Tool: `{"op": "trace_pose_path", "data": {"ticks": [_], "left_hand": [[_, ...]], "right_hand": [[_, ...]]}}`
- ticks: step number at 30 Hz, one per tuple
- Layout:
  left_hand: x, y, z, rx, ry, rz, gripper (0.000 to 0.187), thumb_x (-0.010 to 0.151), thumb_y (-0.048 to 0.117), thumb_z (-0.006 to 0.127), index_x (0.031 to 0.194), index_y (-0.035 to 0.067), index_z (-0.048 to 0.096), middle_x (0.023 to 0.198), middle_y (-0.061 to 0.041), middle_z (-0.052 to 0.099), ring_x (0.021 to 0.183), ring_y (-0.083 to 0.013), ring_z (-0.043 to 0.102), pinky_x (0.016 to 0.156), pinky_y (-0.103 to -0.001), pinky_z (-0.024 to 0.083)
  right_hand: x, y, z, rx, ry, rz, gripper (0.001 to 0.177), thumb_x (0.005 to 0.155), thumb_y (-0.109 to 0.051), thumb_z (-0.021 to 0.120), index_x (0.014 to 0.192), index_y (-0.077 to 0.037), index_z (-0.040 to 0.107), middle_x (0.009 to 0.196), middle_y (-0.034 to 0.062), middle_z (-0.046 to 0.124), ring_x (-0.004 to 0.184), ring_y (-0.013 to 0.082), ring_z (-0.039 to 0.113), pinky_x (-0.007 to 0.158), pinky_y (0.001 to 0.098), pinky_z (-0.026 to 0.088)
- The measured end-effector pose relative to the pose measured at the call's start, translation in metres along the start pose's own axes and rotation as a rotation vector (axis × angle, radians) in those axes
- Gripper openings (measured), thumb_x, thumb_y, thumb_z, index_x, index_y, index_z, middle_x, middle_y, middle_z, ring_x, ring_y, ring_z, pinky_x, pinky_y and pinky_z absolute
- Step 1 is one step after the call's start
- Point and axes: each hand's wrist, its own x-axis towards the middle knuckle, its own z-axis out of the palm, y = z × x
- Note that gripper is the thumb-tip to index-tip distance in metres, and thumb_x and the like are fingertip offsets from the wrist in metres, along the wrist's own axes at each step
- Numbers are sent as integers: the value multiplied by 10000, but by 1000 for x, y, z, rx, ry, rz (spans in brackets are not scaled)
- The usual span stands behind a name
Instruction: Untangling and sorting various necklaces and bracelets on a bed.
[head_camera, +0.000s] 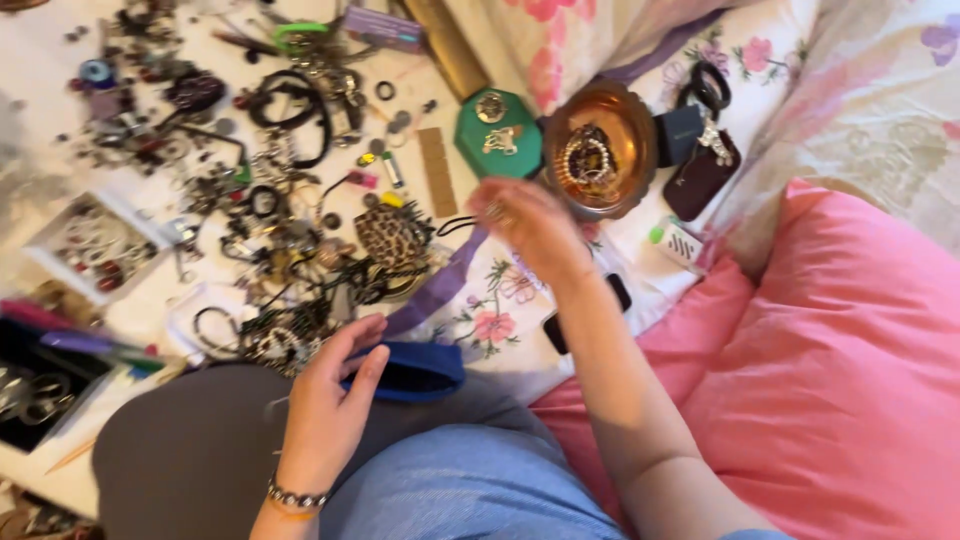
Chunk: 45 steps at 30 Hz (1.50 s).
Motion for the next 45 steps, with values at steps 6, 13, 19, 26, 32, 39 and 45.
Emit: {"op": "trace_pose_path", "data": {"ticks": [6,13,19,26,32,39,45], "left_hand": [[13,-9,10,-33,-60,-38,353,950,129,643,1288,27,640,1228,-75,747,1093,-135,710,906,-288,566],[23,-4,18,-25,-25,-58,348,948,132,654,1283,39,648,1191,-63,763,1070,-130,722,888,-280,571],[24,-15,8,-47,44,-50,325,950,133,661,1260,38,666,1146,-63,769,1019,-131,733,863,-272,579],[15,-20,-10,-53,137,-39,305,960,138,665,1247,36,669,1119,-61,769,987,-127,729,850,-268,577],[10,-34,-24,-91,175,-51,295,967,129,658,1246,31,663,1119,-58,764,994,-126,722,860,-268,573],[8,-34,-38,-156,210,-43,274,979,120,654,1236,27,661,1117,-55,760,983,-116,712,865,-259,569],[3,-23,-48,-135,270,-37,266,972,126,664,1223,39,674,1094,-47,774,939,-116,721,827,-255,573]], "right_hand": [[26,-59,-96,-739,324,-347,260,1029,-52,575,1264,26,654,1180,107,692,1127,190,676,996,312,543],[59,-37,-112,-1042,321,-540,335,1008,-27,634,1339,22,615,1308,139,694,1242,271,643,1089,375,474],[5,-7,51,-1531,403,-854,414,1003,-22,642,1406,-4,552,1442,249,525,1379,436,471,1175,492,383],[-5,63,126,-1549,-129,-667,538,874,-297,775,1298,-20,592,1244,185,599,1157,391,549,972,481,434],[-7,83,140,-1786,-267,-531,300,884,-318,757,1073,-90,704,1075,86,631,1062,316,580,930,469,438],[59,76,152,-1770,-290,-859,254,933,-87,624,1164,-110,727,1073,73,583,1072,285,551,911,433,429],[73,54,178,-1738,-410,-821,85,914,-120,690,987,-83,669,1088,99,601,1083,320,559,929,464,428]]}}
